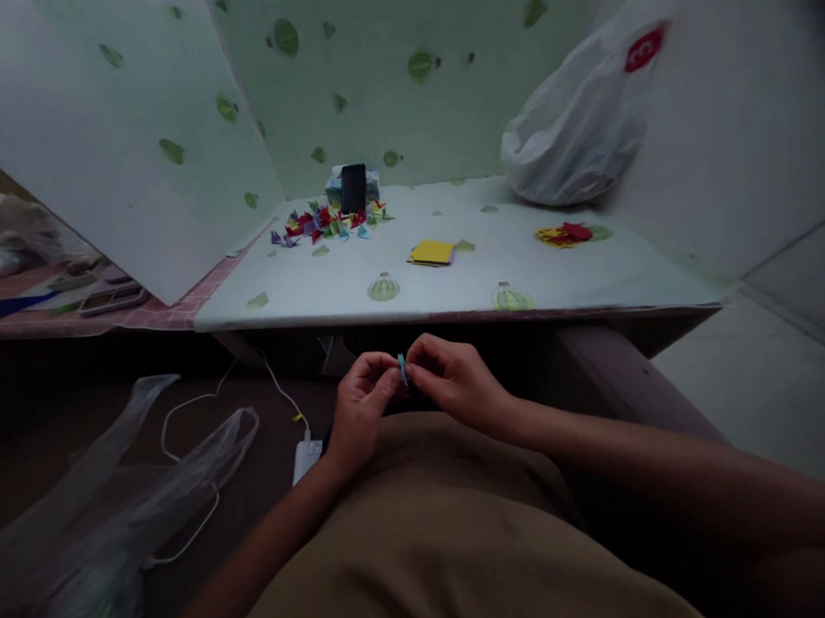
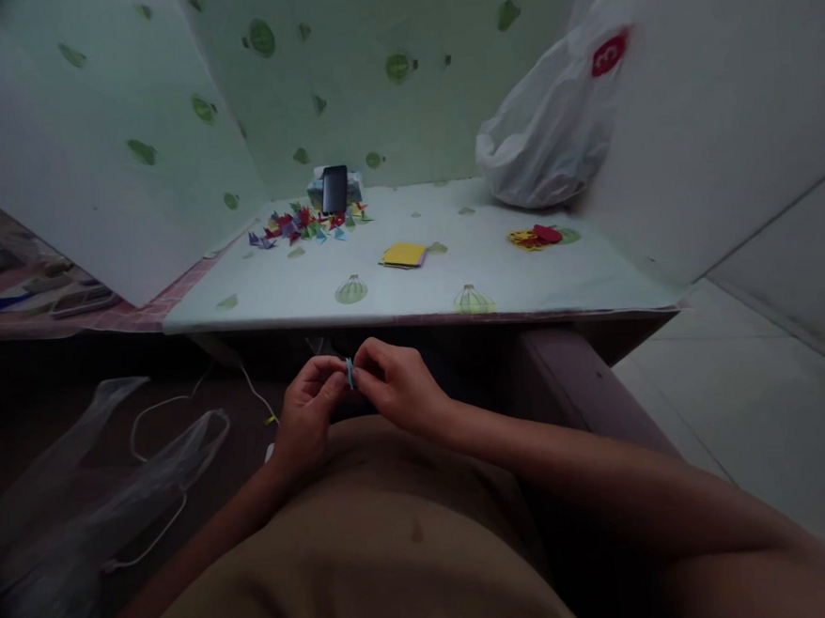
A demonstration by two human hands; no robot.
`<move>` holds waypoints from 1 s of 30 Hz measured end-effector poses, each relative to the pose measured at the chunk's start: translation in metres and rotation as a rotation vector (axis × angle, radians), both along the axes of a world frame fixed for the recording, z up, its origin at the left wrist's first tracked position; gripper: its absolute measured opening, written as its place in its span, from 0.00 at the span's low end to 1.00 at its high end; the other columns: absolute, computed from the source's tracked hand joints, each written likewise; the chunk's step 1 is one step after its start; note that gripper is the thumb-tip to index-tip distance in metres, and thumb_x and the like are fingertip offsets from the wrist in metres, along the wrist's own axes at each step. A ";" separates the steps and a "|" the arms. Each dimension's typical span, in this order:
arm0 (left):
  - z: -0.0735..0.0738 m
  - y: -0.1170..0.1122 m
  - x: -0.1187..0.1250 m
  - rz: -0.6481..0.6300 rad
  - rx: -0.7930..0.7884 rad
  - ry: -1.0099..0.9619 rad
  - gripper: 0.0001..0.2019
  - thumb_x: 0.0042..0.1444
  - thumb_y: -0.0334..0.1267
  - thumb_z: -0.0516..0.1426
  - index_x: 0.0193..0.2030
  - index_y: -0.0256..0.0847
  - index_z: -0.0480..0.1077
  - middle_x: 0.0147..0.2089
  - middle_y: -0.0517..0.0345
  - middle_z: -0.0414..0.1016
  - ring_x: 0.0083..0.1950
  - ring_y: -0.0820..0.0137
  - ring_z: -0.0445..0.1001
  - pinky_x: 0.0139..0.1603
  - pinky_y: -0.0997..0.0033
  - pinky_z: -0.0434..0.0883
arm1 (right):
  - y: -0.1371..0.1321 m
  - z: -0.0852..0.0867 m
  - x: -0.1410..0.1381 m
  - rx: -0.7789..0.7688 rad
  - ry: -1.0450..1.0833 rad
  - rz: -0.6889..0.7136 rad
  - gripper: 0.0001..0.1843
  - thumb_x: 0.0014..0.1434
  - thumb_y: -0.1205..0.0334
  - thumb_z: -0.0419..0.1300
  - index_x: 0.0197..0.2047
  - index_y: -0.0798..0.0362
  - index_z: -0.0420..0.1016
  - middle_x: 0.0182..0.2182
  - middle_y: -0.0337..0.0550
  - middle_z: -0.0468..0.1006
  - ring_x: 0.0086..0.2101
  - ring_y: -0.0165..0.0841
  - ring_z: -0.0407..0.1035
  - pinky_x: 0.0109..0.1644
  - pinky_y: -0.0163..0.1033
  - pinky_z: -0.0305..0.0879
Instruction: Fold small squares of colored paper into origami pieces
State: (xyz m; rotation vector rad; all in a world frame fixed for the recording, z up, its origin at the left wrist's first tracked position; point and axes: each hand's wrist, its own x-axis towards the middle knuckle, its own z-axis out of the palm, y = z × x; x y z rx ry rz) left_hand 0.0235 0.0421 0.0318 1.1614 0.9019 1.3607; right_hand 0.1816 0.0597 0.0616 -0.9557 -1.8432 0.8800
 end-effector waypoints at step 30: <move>0.005 -0.006 0.000 0.170 0.127 0.266 0.08 0.54 0.36 0.62 0.42 0.42 0.72 0.36 0.58 0.73 0.34 0.71 0.71 0.35 0.74 0.70 | 0.005 -0.005 0.002 -0.072 0.006 0.065 0.05 0.59 0.63 0.58 0.31 0.53 0.67 0.23 0.36 0.70 0.25 0.27 0.63 0.28 0.33 0.59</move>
